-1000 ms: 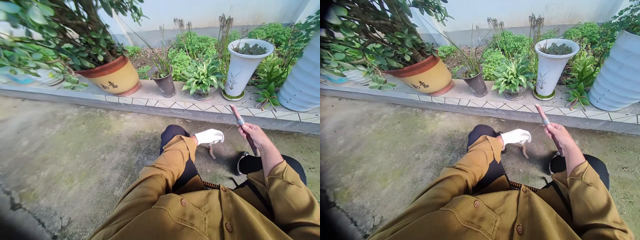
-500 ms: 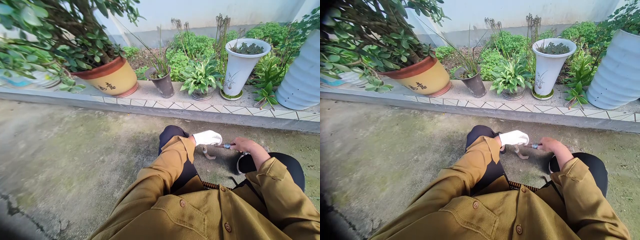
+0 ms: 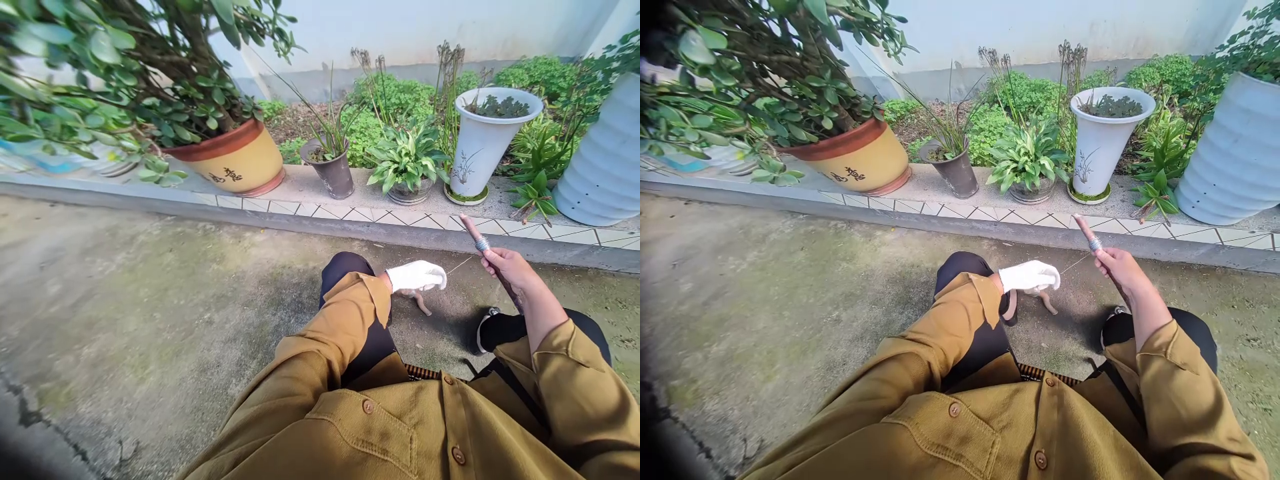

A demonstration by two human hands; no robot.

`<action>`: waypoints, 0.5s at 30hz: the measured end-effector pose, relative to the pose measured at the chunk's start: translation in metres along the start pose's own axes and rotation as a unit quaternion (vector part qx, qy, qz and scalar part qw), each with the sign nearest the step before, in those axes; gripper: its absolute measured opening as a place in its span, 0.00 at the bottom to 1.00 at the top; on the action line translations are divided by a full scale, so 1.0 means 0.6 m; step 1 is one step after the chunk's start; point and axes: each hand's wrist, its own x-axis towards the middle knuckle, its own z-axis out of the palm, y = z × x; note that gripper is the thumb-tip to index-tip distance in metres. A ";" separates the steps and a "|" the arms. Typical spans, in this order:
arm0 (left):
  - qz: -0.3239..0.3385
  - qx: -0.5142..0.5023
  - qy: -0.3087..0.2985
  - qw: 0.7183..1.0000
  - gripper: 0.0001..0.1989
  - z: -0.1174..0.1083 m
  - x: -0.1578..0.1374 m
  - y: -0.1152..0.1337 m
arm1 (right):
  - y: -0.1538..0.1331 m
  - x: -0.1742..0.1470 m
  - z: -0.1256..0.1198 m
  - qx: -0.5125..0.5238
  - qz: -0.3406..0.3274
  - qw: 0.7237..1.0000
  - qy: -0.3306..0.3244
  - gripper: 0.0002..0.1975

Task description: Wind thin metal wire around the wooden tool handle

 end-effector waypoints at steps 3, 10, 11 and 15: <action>-0.007 0.016 0.005 1.000 0.09 0.000 -0.014 0.021 | 0.015 0.011 0.007 -0.210 0.021 0.977 0.015 0.17; -0.006 0.045 0.051 0.998 0.06 -0.010 -0.020 0.060 | -0.002 -0.025 0.081 -0.515 0.022 0.833 -0.203 0.11; -0.012 0.048 0.060 0.997 0.06 -0.011 -0.019 0.064 | -0.009 -0.035 0.092 -0.491 0.014 0.833 -0.255 0.10; -0.019 0.058 0.091 0.994 0.07 -0.014 -0.018 0.072 | -0.044 -0.068 0.097 -0.285 0.008 0.875 -0.391 0.13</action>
